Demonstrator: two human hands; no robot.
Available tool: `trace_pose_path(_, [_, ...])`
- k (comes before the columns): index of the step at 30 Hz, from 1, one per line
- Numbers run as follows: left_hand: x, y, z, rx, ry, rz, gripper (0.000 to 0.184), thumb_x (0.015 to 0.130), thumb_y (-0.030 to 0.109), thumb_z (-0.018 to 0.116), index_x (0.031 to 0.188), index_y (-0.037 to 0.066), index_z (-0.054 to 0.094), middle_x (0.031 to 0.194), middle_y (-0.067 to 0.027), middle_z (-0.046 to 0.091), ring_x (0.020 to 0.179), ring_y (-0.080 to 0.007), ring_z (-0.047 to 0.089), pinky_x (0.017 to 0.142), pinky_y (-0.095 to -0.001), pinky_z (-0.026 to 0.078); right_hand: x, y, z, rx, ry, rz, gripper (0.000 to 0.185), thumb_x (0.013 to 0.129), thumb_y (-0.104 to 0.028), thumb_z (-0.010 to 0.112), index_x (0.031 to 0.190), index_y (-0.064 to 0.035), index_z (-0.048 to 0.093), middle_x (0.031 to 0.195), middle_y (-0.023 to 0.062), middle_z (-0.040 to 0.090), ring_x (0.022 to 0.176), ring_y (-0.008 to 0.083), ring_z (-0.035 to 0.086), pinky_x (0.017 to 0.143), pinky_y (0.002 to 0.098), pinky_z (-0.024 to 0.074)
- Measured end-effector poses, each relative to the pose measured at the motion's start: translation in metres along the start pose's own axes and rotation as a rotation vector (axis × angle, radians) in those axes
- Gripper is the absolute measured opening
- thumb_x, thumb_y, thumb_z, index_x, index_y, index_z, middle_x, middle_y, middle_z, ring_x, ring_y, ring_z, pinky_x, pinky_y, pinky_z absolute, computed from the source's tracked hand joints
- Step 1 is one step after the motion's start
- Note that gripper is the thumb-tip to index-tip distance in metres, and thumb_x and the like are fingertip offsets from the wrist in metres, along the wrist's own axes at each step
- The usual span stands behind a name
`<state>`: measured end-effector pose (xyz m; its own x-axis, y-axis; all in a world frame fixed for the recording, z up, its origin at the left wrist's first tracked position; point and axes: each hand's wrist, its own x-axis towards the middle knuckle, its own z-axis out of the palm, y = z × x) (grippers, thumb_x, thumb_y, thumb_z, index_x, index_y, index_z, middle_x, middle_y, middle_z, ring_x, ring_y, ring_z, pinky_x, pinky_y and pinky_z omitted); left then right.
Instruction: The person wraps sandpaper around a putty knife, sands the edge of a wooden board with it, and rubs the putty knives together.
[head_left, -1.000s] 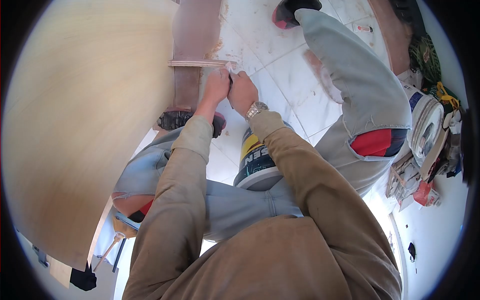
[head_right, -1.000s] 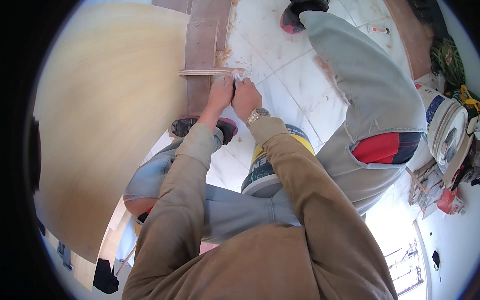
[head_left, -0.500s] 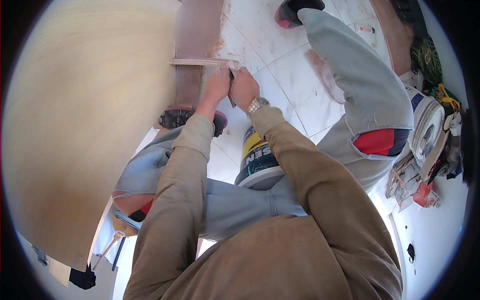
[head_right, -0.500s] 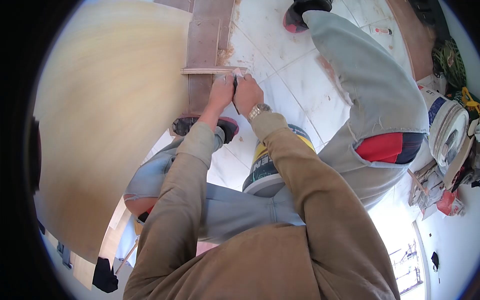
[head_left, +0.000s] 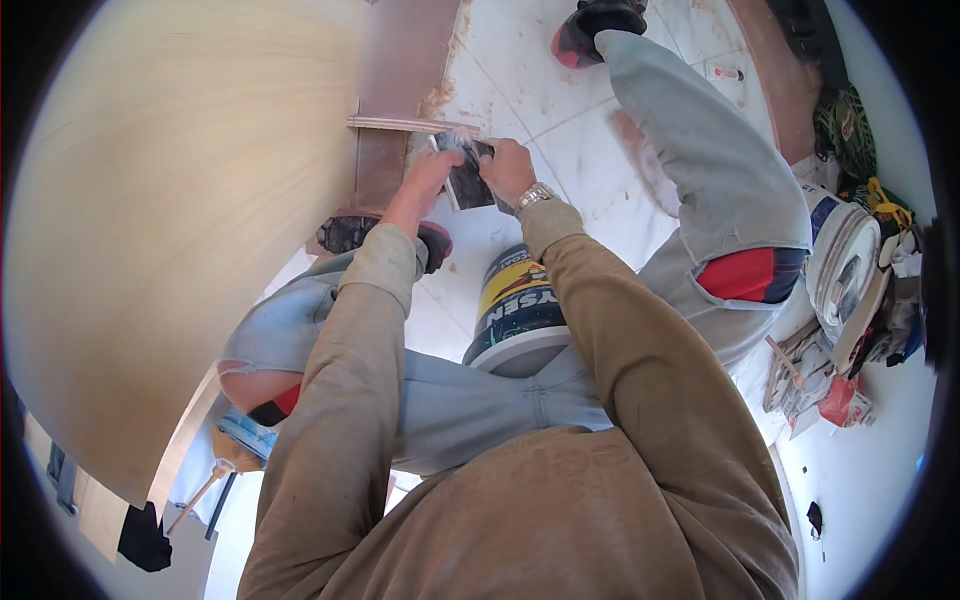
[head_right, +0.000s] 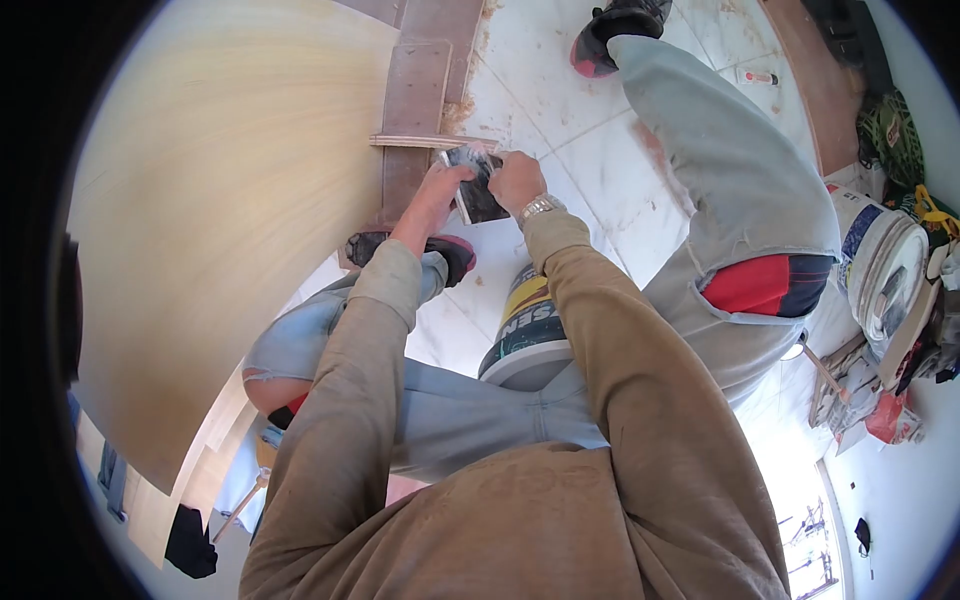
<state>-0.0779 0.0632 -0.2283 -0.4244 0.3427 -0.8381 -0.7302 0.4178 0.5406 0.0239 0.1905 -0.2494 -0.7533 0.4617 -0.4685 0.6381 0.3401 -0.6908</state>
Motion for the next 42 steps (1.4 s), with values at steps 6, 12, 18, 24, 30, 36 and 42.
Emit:
trace_pose_path(6, [0.003, 0.023, -0.018, 0.241, -0.022, 0.054, 0.03, 0.081, 0.006, 0.063, 0.111, -0.001, 0.067, 0.095, -0.0088, 0.069, 0.087, -0.02, 0.067, 0.078, -0.035, 0.052, -0.005, -0.02, -0.02, -0.215, 0.019, -0.095, 0.032, 0.085, -0.01, 0.06, 0.115, -0.0081, 0.072, 0.108, 0.019, 0.065, 0.103, 0.0367, 0.063, 0.087, 0.0458, 0.0548])
trace_pose_path(12, [0.018, 0.043, -0.034, 0.355, -0.113, -0.061, 0.033, 0.081, 0.008, 0.065, 0.113, -0.001, 0.066, 0.097, -0.01, 0.07, 0.086, -0.0196, 0.067, 0.075, -0.0356, 0.053, -0.015, -0.021, -0.001, -0.367, -0.062, -0.381, 0.042, 0.079, -0.005, 0.065, 0.121, -0.0041, 0.066, 0.11, 0.0147, 0.062, 0.107, 0.0329, 0.059, 0.089, 0.043, 0.0547])
trace_pose_path(18, [0.044, 0.019, -0.041, 0.468, 0.012, 0.028, 0.048, 0.095, 0.027, 0.057, 0.123, -0.011, 0.062, 0.121, -0.025, 0.067, 0.11, -0.0343, 0.065, 0.094, -0.0411, 0.049, -0.038, -0.042, 0.004, -0.319, -0.105, -0.309, 0.055, 0.074, -0.002, 0.07, 0.128, -0.0004, 0.06, 0.116, 0.0144, 0.057, 0.112, 0.0331, 0.056, 0.091, 0.0418, 0.0543])
trace_pose_path(24, [0.044, 0.034, -0.033, 0.824, 0.068, 0.24, 0.051, 0.099, 0.032, 0.05, 0.121, -0.013, 0.06, 0.12, -0.0364, 0.062, 0.115, -0.0477, 0.061, 0.099, -0.0478, 0.047, -0.03, -0.032, 0.012, -0.266, -0.074, -0.261, 0.06, 0.072, -0.004, 0.073, 0.129, 0.0023, 0.056, 0.116, 0.0158, 0.055, 0.111, 0.0344, 0.055, 0.091, 0.0426, 0.0546])
trace_pose_path(30, [-0.001, 0.028, 0.005, 0.871, 0.354, 0.359, 0.043, 0.099, 0.033, 0.046, 0.11, -0.005, 0.065, 0.103, -0.0344, 0.067, 0.101, -0.0507, 0.064, 0.09, -0.0559, 0.049, -0.014, -0.032, 0.015, -0.22, -0.041, -0.129, 0.05, 0.076, -0.004, 0.071, 0.124, 0.003, 0.057, 0.115, 0.0199, 0.056, 0.107, 0.0394, 0.058, 0.089, 0.0462, 0.054])
trace_pose_path(36, [-0.012, 0.0, 0.028, 0.635, 0.324, 0.488, 0.045, 0.101, 0.04, 0.046, 0.106, -0.002, 0.061, 0.098, -0.0318, 0.068, 0.096, -0.0523, 0.064, 0.083, -0.0566, 0.049, -0.014, -0.019, 0.015, -0.025, 0.024, -0.103, 0.033, 0.085, -0.008, 0.062, 0.117, 0.0014, 0.064, 0.104, 0.0221, 0.06, 0.098, 0.0404, 0.061, 0.085, 0.0479, 0.0529])
trace_pose_path(42, [0.005, -0.014, 0.024, 0.675, 0.323, 0.457, 0.054, 0.107, 0.044, 0.036, 0.109, -0.002, 0.063, 0.104, -0.0313, 0.068, 0.102, -0.0501, 0.063, 0.087, -0.0538, 0.048, -0.025, -0.025, 0.014, 0.002, 0.039, -0.094, 0.029, 0.088, -0.006, 0.057, 0.113, 0.0008, 0.067, 0.1, 0.0212, 0.062, 0.098, 0.0401, 0.062, 0.086, 0.0469, 0.0529])
